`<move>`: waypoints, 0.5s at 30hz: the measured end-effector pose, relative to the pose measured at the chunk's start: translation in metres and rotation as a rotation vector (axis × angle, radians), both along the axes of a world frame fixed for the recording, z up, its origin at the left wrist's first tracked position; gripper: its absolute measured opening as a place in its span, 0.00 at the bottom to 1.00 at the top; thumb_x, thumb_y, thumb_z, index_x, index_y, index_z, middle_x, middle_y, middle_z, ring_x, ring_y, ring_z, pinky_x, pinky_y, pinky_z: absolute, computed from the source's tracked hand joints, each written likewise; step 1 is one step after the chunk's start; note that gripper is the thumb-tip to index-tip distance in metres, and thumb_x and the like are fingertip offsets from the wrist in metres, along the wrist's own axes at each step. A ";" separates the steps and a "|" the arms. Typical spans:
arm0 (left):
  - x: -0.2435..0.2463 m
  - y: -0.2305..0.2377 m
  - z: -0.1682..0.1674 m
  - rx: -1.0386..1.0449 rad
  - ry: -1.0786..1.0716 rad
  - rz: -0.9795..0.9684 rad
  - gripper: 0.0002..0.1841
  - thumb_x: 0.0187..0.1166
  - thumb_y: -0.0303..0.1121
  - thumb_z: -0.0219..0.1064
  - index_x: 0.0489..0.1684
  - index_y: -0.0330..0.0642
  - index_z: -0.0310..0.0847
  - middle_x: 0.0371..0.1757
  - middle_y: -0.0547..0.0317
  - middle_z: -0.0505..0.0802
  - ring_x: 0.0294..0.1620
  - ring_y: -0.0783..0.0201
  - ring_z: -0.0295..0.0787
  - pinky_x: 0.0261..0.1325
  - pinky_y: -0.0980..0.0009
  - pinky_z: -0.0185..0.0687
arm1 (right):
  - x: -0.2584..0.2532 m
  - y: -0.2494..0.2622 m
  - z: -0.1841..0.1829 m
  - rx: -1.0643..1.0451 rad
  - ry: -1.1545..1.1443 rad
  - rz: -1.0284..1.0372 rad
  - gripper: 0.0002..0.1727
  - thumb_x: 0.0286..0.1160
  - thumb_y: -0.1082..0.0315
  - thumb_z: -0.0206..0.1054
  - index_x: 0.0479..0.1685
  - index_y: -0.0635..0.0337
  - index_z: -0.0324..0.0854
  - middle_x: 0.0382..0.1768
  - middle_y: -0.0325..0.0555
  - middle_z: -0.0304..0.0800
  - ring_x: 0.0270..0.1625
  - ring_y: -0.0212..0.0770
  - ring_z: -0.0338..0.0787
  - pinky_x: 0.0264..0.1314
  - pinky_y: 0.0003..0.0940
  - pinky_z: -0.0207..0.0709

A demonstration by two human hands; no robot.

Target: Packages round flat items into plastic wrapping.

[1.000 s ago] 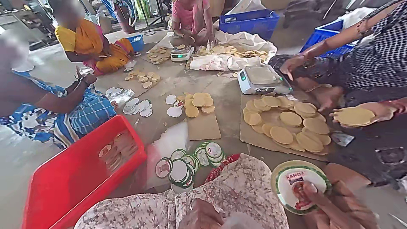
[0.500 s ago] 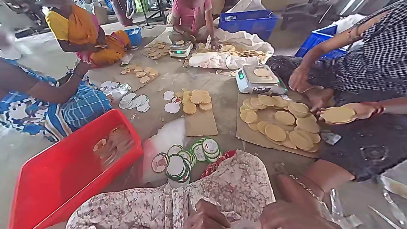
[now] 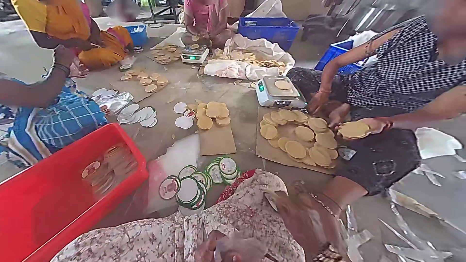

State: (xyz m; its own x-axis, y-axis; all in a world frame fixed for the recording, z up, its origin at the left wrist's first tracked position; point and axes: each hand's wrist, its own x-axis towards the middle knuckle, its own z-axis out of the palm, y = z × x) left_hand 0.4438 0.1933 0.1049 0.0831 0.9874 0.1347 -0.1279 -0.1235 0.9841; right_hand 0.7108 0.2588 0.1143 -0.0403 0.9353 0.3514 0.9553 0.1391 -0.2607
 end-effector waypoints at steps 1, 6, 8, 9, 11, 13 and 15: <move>-0.001 -0.001 -0.002 -0.031 0.012 -0.052 0.13 0.73 0.26 0.74 0.52 0.31 0.85 0.46 0.59 0.95 0.49 0.73 0.91 0.59 0.69 0.88 | 0.000 0.000 -0.005 -0.148 0.041 -0.016 0.14 0.74 0.63 0.69 0.49 0.64 0.90 0.32 0.62 0.93 0.34 0.65 0.94 0.34 0.66 0.83; -0.002 -0.002 -0.006 0.016 0.191 -0.184 0.12 0.77 0.31 0.71 0.41 0.26 0.91 0.42 0.47 0.94 0.48 0.67 0.90 0.61 0.68 0.84 | 0.014 0.008 -0.009 -0.223 0.451 -0.069 0.18 0.61 0.68 0.78 0.54 0.59 0.94 0.43 0.53 0.98 0.47 0.50 0.97 0.56 0.56 0.87; 0.002 -0.002 -0.004 0.029 0.222 -0.152 0.09 0.73 0.26 0.73 0.36 0.24 0.90 0.38 0.46 0.93 0.43 0.68 0.89 0.54 0.72 0.84 | 0.018 0.010 -0.013 -0.234 0.508 -0.054 0.15 0.58 0.64 0.77 0.47 0.56 0.94 0.37 0.46 0.98 0.42 0.40 0.96 0.50 0.49 0.87; 0.002 -0.002 -0.002 0.033 0.236 -0.123 0.08 0.71 0.25 0.74 0.33 0.24 0.89 0.35 0.47 0.92 0.41 0.69 0.88 0.51 0.74 0.84 | 0.019 0.008 -0.012 -0.246 0.531 -0.036 0.15 0.59 0.65 0.77 0.46 0.55 0.94 0.38 0.44 0.97 0.42 0.37 0.96 0.51 0.46 0.87; 0.001 -0.004 0.002 0.042 0.275 -0.079 0.09 0.69 0.26 0.76 0.31 0.23 0.87 0.34 0.45 0.91 0.38 0.68 0.88 0.48 0.74 0.85 | 0.019 0.003 -0.012 -0.227 0.589 0.004 0.19 0.58 0.67 0.76 0.52 0.57 0.93 0.44 0.45 0.98 0.48 0.33 0.96 0.57 0.38 0.88; -0.001 -0.005 0.005 0.050 0.276 -0.030 0.10 0.69 0.26 0.76 0.31 0.23 0.86 0.33 0.46 0.91 0.37 0.69 0.87 0.46 0.75 0.84 | 0.022 -0.002 -0.019 -0.202 0.622 0.034 0.29 0.59 0.66 0.77 0.67 0.60 0.88 0.55 0.52 0.96 0.56 0.38 0.95 0.64 0.38 0.86; -0.002 -0.005 0.009 0.017 0.247 -0.008 0.08 0.68 0.25 0.76 0.31 0.25 0.86 0.32 0.50 0.91 0.37 0.71 0.88 0.47 0.75 0.84 | 0.021 -0.008 -0.025 -0.180 0.607 0.042 0.32 0.58 0.67 0.78 0.70 0.61 0.85 0.56 0.56 0.95 0.54 0.42 0.95 0.61 0.41 0.86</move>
State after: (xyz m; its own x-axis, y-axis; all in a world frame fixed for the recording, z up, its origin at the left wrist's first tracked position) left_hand 0.4421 0.1878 0.1142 0.1231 0.9844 0.1256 0.1151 -0.1398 0.9835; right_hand 0.7322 0.2507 0.0896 0.0790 0.9838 0.1608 0.6245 0.0769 -0.7772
